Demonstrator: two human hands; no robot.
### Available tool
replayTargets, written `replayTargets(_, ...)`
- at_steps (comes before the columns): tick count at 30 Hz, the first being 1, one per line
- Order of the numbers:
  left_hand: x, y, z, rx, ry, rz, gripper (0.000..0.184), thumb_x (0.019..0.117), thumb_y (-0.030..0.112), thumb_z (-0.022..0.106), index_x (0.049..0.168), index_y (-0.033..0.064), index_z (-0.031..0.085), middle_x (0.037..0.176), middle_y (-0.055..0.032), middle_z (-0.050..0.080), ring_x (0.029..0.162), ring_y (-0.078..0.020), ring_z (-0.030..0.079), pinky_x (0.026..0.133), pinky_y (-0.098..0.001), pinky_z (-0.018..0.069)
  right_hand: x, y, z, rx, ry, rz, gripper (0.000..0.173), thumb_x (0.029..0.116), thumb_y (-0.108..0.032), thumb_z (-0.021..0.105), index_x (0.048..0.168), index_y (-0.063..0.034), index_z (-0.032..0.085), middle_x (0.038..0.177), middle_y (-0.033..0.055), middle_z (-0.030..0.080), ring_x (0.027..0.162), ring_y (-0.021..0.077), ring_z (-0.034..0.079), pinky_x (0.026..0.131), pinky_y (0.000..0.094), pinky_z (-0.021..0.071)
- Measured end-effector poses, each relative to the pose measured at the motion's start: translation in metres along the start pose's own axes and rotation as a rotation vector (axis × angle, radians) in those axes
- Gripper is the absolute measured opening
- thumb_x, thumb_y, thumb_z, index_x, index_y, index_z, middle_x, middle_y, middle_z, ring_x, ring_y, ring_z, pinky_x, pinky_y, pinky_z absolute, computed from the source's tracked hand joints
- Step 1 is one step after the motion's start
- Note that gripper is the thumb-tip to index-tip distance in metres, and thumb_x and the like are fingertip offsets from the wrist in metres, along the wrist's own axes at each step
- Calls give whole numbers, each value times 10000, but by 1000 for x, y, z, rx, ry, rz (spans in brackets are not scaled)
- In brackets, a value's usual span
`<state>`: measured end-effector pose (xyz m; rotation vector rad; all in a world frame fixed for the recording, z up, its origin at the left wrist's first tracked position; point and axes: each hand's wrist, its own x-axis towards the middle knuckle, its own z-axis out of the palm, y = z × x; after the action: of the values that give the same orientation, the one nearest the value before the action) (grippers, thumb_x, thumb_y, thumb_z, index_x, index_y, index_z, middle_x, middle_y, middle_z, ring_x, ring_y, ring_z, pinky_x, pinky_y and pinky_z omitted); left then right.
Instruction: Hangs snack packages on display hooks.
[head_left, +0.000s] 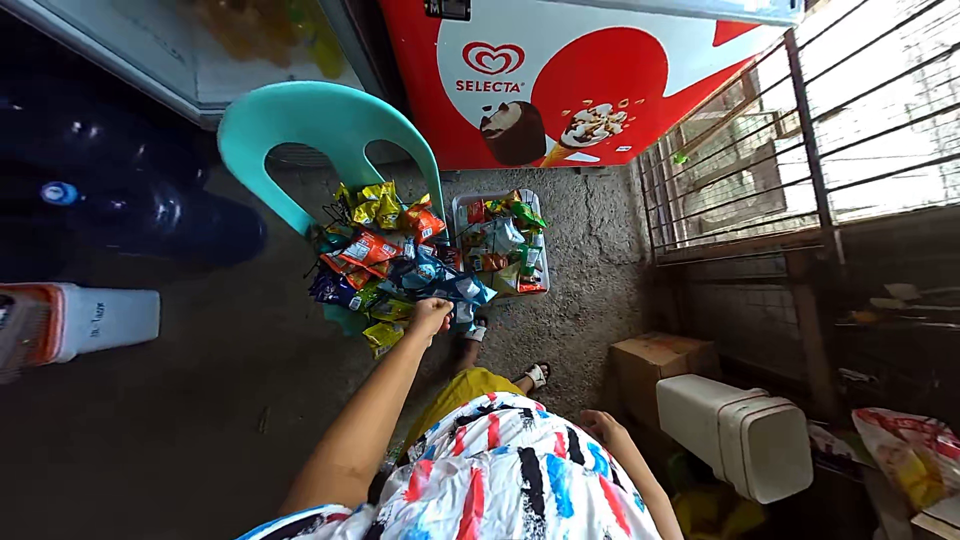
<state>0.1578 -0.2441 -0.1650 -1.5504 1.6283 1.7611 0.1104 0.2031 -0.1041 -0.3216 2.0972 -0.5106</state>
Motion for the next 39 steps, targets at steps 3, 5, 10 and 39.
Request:
replayTargets(3, -45, -8, 9, 79, -26, 53, 244, 1060, 174, 559, 1218, -6, 609, 886, -52, 637, 657, -76, 585, 623, -244, 522, 1, 28, 4, -5, 42, -42, 379, 984, -225, 658, 1292, -4, 662, 1218, 226, 682, 1022, 332, 715, 947, 508, 571)
replayTargets(5, -75, -8, 17, 144, -35, 130, 240, 1061, 167, 557, 1213, -7, 621, 876, -47, 650, 639, -71, 588, 604, -240, 522, -4, 27, -5, 5, 26, -23, 381, 987, -202, 654, 1307, 5, 651, 1242, 236, 674, 1061, 341, 704, 972, 500, 559)
replayTargets(10, -150, 11, 52, 350, -130, 387, 219, 1062, 147, 545, 1173, -15, 644, 880, -44, 664, 602, -47, 566, 566, -214, 491, -30, 12, -44, 138, 14, -85, 362, 1028, -121, 584, 1356, 31, 606, 1339, 246, 623, 1125, 333, 685, 1022, 444, 540)
replayTargets(39, -376, 223, 440, 781, -163, 2306, 315, 1029, 166, 391, 958, 27, 664, 767, -102, 622, 629, -258, 651, 547, -382, 548, -217, 123, -289, 563, 1440, -884, 342, 1054, -130, 555, 1363, -6, 627, 1301, 99, 691, 1114, 137, 691, 959, 302, 583)
